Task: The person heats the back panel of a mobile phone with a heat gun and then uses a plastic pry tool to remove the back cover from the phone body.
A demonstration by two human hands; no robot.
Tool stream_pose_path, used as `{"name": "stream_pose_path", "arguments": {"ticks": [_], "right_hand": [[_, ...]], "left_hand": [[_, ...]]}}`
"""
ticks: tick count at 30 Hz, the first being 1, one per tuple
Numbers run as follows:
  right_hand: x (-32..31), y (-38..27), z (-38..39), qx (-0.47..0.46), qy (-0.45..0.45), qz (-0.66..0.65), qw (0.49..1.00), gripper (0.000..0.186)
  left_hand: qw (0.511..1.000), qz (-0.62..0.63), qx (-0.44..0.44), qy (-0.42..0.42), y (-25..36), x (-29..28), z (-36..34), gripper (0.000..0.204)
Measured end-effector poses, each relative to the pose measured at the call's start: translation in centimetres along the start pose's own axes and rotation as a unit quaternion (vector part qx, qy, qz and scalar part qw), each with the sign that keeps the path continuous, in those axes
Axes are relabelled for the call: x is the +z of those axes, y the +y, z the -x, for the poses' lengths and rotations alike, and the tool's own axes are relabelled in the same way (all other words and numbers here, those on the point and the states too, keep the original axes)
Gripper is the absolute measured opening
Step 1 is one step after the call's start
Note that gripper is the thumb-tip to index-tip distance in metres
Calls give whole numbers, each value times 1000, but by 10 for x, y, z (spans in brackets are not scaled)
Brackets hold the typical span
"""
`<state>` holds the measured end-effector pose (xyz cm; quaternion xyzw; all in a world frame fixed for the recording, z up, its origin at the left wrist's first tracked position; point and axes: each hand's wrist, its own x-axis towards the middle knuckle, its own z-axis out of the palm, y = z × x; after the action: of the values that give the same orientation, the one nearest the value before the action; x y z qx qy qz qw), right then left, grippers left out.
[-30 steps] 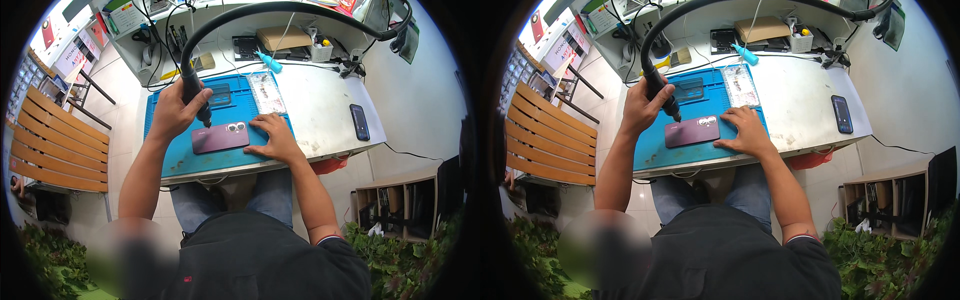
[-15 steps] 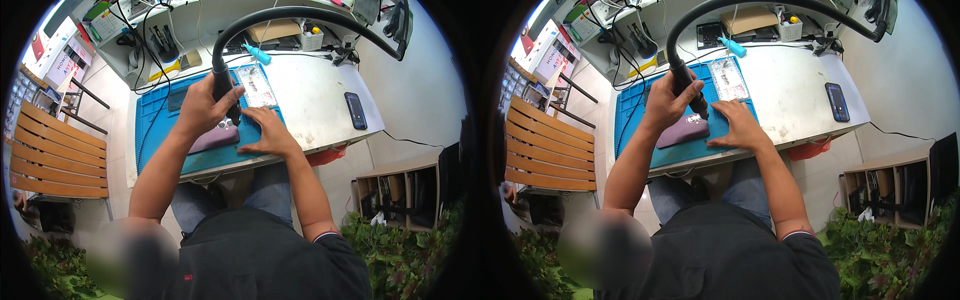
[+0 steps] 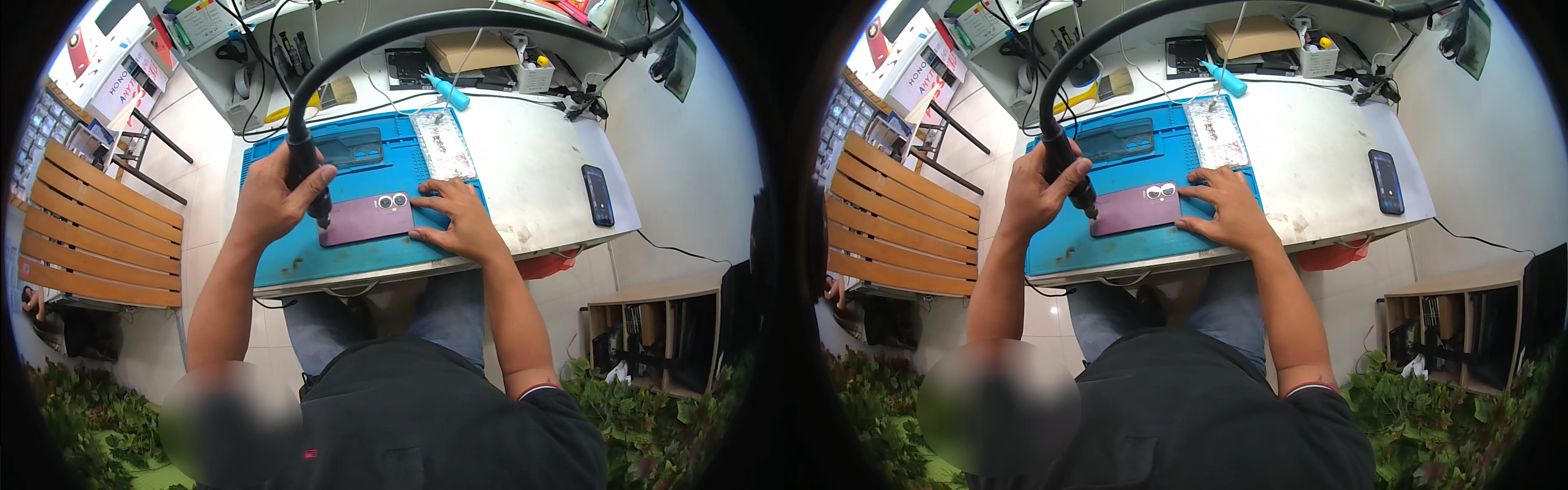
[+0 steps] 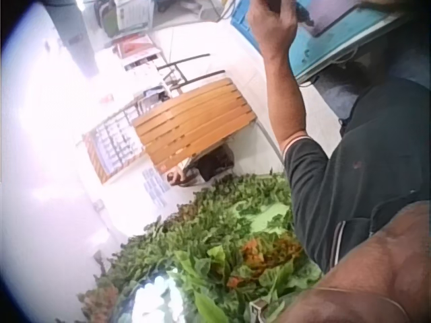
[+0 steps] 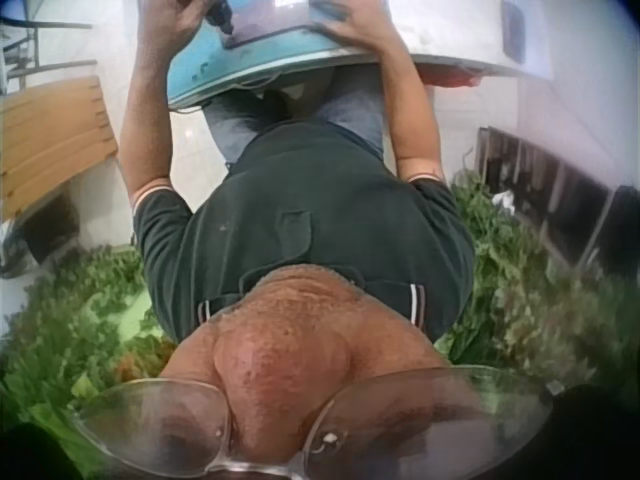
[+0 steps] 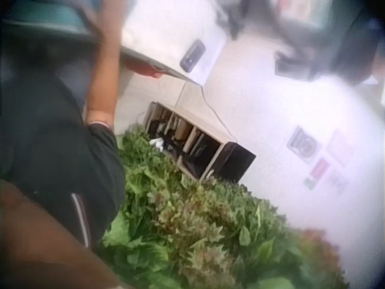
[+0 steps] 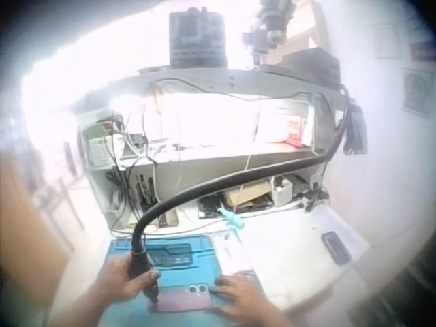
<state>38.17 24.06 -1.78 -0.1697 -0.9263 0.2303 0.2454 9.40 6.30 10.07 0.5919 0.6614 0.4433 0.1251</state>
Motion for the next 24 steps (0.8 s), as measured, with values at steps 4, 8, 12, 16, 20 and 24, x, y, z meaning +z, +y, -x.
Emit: {"name": "stream_pose_path", "arguments": {"ticks": [4, 8, 12, 16, 20, 24], "right_hand": [[-2, -1, 0, 0, 0, 9, 1000, 76], [0, 0, 0, 7, 12, -13, 1000, 90], [-1, 3, 1, 12, 18, -18, 1000, 97], [2, 7, 1, 1, 26, -43, 999, 99], [1, 6, 1, -2, 12, -30, 999, 85], [0, -1, -1, 2, -2, 1, 1000, 63]], "left_hand": [[999, -12, 15, 42, -14, 1, -15, 32], [997, 15, 48, 62, -11, 32, -37, 27], [995, 60, 62, 48, 4, 71, -56, 28], [992, 111, 57, 22, 16, 94, -58, 30], [994, 98, 55, -6, 18, 93, -42, 29], [996, 85, 29, -29, 21, 69, -17, 30]]}}
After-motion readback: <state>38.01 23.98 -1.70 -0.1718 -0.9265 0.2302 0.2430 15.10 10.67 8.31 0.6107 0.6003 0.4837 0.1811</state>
